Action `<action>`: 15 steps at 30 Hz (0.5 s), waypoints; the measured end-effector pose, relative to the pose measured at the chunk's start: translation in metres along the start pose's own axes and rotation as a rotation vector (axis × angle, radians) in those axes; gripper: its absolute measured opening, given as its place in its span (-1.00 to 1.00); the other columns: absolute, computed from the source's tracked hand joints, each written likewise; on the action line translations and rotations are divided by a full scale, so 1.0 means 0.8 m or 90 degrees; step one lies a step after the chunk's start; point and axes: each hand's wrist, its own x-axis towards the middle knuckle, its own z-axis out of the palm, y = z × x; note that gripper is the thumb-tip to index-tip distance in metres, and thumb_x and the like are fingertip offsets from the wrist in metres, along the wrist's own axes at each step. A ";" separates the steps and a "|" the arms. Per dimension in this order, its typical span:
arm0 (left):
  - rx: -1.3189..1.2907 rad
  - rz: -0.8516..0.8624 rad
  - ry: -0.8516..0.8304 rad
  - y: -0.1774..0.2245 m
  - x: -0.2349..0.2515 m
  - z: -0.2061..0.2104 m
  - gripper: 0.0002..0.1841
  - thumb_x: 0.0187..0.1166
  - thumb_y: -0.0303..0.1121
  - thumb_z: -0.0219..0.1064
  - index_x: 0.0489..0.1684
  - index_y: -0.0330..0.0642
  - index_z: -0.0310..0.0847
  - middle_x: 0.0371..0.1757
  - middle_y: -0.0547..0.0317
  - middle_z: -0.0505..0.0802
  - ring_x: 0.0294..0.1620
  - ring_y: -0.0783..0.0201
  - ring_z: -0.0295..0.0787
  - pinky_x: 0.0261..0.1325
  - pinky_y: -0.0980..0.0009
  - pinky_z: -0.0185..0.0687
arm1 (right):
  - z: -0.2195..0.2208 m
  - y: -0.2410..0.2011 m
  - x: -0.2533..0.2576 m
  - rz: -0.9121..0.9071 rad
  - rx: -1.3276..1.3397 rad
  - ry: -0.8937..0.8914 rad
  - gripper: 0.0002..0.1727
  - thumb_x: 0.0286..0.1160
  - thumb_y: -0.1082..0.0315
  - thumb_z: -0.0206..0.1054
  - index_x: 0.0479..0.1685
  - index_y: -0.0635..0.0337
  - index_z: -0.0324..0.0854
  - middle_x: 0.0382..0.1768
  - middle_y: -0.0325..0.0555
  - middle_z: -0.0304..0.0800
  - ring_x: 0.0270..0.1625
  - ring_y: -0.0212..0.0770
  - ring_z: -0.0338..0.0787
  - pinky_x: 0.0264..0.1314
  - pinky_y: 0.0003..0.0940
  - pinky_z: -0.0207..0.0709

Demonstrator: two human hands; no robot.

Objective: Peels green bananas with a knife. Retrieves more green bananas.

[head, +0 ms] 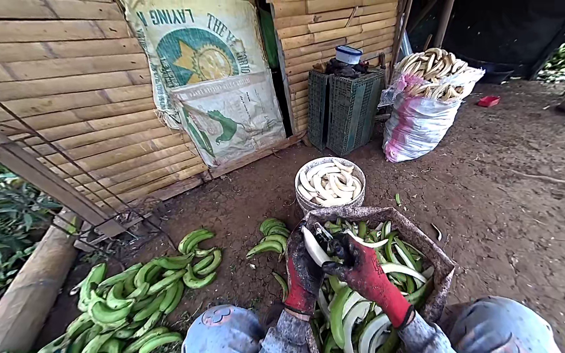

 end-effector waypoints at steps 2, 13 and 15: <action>0.061 0.027 0.000 -0.003 -0.001 0.005 -0.61 0.89 -0.31 -0.21 0.43 -0.31 0.39 0.04 0.12 0.78 -0.01 0.38 0.77 0.09 0.42 0.74 | 0.018 -0.010 -0.001 0.025 -0.013 -0.044 -0.34 0.31 0.11 0.53 0.49 0.08 0.61 -0.03 -0.11 0.90 -0.04 -0.20 0.87 0.13 -0.09 0.72; 0.030 0.152 0.181 0.077 0.008 0.005 -0.56 0.88 -0.31 -0.14 0.61 -0.37 0.23 0.20 -0.05 0.69 0.06 0.24 0.77 0.18 0.30 0.75 | 0.030 0.032 0.259 0.114 -0.393 -0.084 -0.55 0.50 0.18 0.46 0.34 0.11 0.66 0.16 0.22 0.81 0.29 0.26 0.77 0.38 0.33 0.50; 0.039 0.236 0.158 0.107 0.001 0.001 -0.55 0.81 -0.38 -0.10 0.56 -0.48 0.24 0.17 -0.07 0.72 0.06 0.29 0.78 0.23 0.33 0.74 | 0.050 0.066 0.285 0.118 -0.447 -0.138 -0.49 0.47 0.16 0.45 0.37 0.18 0.64 0.26 0.30 0.74 0.39 0.31 0.70 0.44 0.38 0.45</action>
